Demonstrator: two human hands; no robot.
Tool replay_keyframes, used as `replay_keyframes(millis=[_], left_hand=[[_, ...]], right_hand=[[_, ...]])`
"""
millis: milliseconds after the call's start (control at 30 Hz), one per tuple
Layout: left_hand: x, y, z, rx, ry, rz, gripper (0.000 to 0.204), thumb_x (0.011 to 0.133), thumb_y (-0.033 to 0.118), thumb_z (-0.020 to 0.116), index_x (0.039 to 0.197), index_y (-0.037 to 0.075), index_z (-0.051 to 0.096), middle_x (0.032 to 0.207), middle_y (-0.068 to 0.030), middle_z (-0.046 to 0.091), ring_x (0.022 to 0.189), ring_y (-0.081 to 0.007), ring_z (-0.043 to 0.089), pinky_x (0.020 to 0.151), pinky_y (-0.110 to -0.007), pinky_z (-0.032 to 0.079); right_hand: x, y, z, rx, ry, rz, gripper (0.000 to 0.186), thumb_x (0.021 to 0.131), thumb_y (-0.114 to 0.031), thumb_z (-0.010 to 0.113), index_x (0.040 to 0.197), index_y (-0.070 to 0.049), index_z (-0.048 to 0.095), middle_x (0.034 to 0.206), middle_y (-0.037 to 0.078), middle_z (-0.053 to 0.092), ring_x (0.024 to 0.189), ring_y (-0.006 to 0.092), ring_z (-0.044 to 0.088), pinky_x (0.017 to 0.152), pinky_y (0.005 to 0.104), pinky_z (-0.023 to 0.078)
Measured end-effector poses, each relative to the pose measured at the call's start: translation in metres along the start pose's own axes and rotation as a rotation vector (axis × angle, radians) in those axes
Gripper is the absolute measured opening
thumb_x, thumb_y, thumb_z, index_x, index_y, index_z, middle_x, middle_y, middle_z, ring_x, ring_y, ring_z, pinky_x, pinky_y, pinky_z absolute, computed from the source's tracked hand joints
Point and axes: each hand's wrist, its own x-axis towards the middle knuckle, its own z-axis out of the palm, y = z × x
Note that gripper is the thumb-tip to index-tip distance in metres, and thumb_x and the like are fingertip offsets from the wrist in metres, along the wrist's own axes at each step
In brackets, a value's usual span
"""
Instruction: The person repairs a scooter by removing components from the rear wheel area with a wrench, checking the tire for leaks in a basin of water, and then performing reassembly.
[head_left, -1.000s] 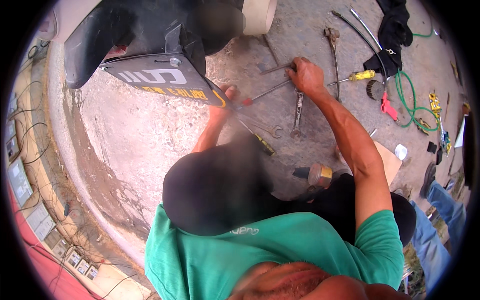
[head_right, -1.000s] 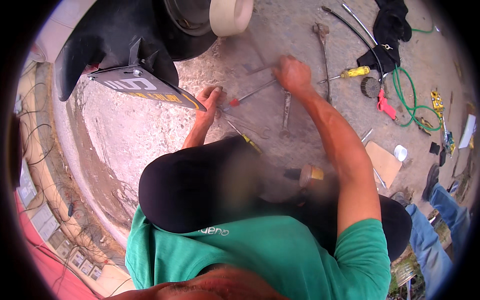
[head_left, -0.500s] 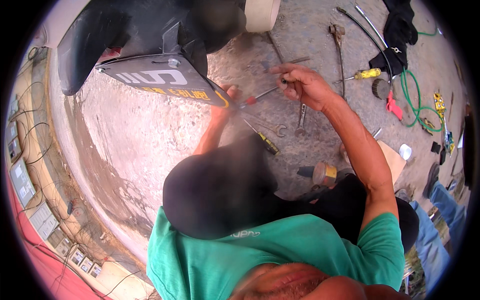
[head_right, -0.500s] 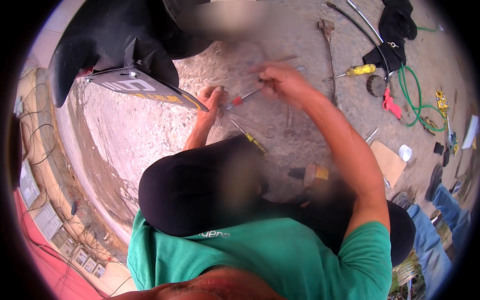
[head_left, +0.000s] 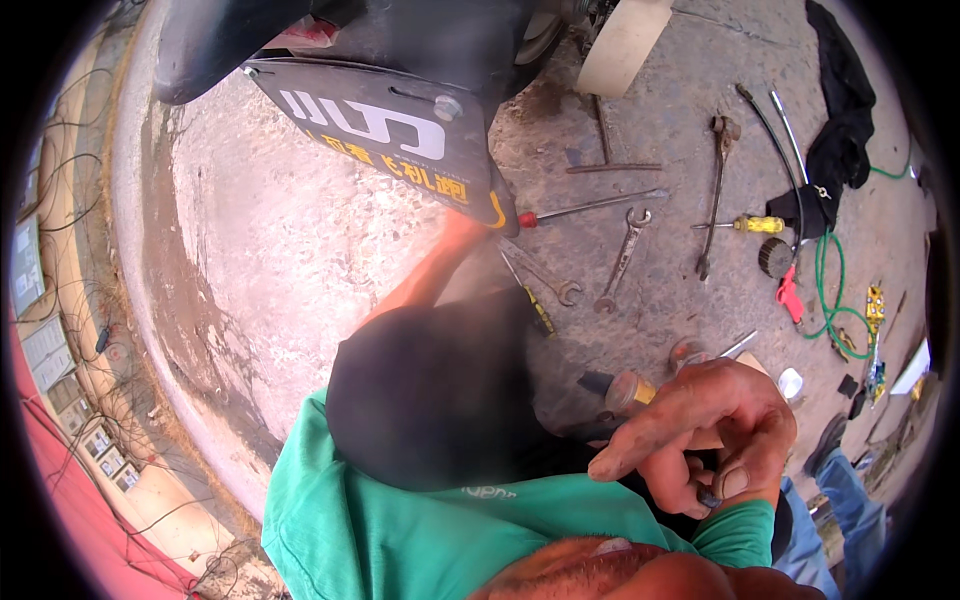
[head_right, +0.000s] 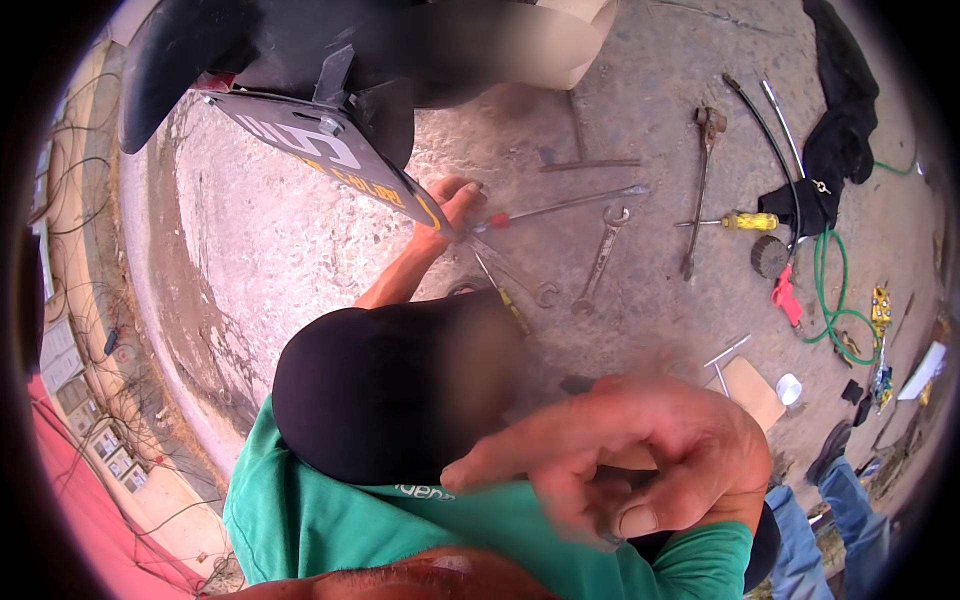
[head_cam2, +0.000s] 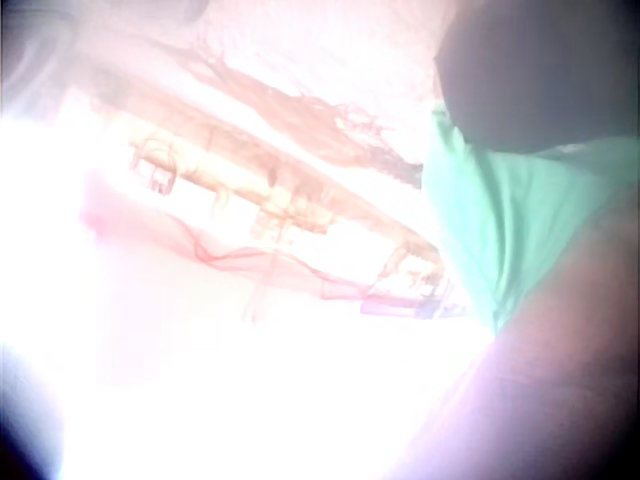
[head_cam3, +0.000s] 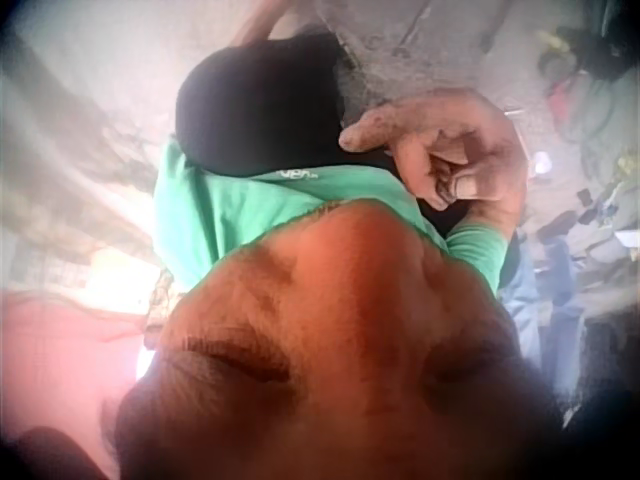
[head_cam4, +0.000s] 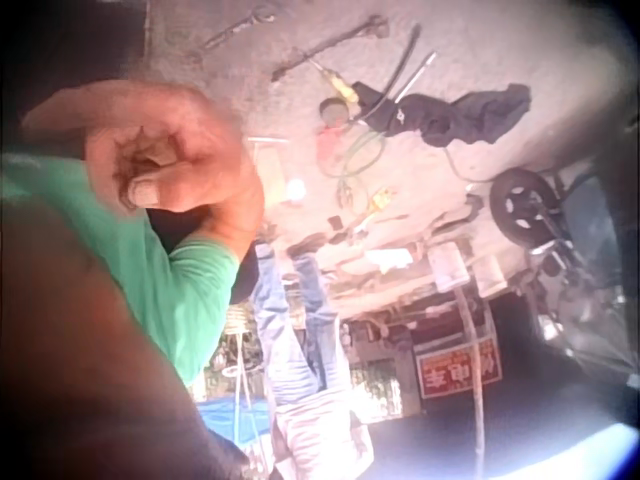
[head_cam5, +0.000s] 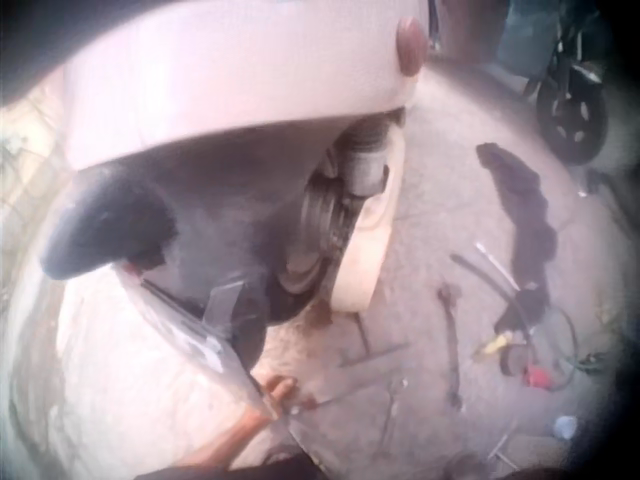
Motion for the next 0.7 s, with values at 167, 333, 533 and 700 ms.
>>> replay_keyframes(millis=[167, 333, 533, 700], left_hand=[[0.000, -0.021, -0.007, 0.080, 0.042, 0.041, 0.035, 0.095, 0.029, 0.062, 0.107, -0.004, 0.064, 0.087, -0.0073, 0.068, 0.075, -0.0126, 0.060, 0.068, -0.027, 0.049], [0.001, 0.009, -0.001, -0.035, -0.077, -0.027, 0.032, 0.097, 0.027, 0.061, 0.104, -0.003, 0.065, 0.083, -0.0060, 0.066, 0.069, -0.0105, 0.057, 0.063, -0.025, 0.047], [0.005, 0.007, -0.003, 0.046, -0.070, 0.061, 0.030, 0.097, 0.025, 0.060, 0.103, -0.003, 0.065, 0.082, -0.0048, 0.065, 0.069, -0.0099, 0.056, 0.063, -0.025, 0.046], [0.007, -0.025, -0.008, 0.038, 0.028, 0.008, 0.031, 0.096, 0.027, 0.060, 0.104, -0.003, 0.065, 0.082, -0.0042, 0.065, 0.069, -0.0098, 0.055, 0.064, -0.025, 0.045]], right_hand=[[0.005, -0.001, 0.013, -0.008, -0.009, -0.004, 0.074, 0.082, -0.020, 0.058, 0.131, 0.030, 0.034, 0.070, 0.018, 0.064, 0.042, 0.0126, 0.050, 0.043, 0.0230, 0.040], [0.012, 0.004, 0.002, 0.059, 0.503, 0.017, 0.087, 0.067, -0.019, 0.059, 0.138, 0.023, 0.032, 0.069, 0.019, 0.063, 0.039, 0.0123, 0.047, 0.037, 0.0218, 0.037], [0.016, -0.001, -0.020, 0.029, 0.561, 0.077, 0.086, 0.069, -0.022, 0.058, 0.140, 0.020, 0.033, 0.067, 0.017, 0.061, 0.038, 0.0102, 0.044, 0.037, 0.0195, 0.036], [0.009, 0.006, 0.009, 0.064, 0.236, 0.065, 0.079, 0.079, -0.016, 0.058, 0.139, 0.024, 0.027, 0.073, 0.019, 0.064, 0.043, 0.0096, 0.049, 0.042, 0.0207, 0.039]])
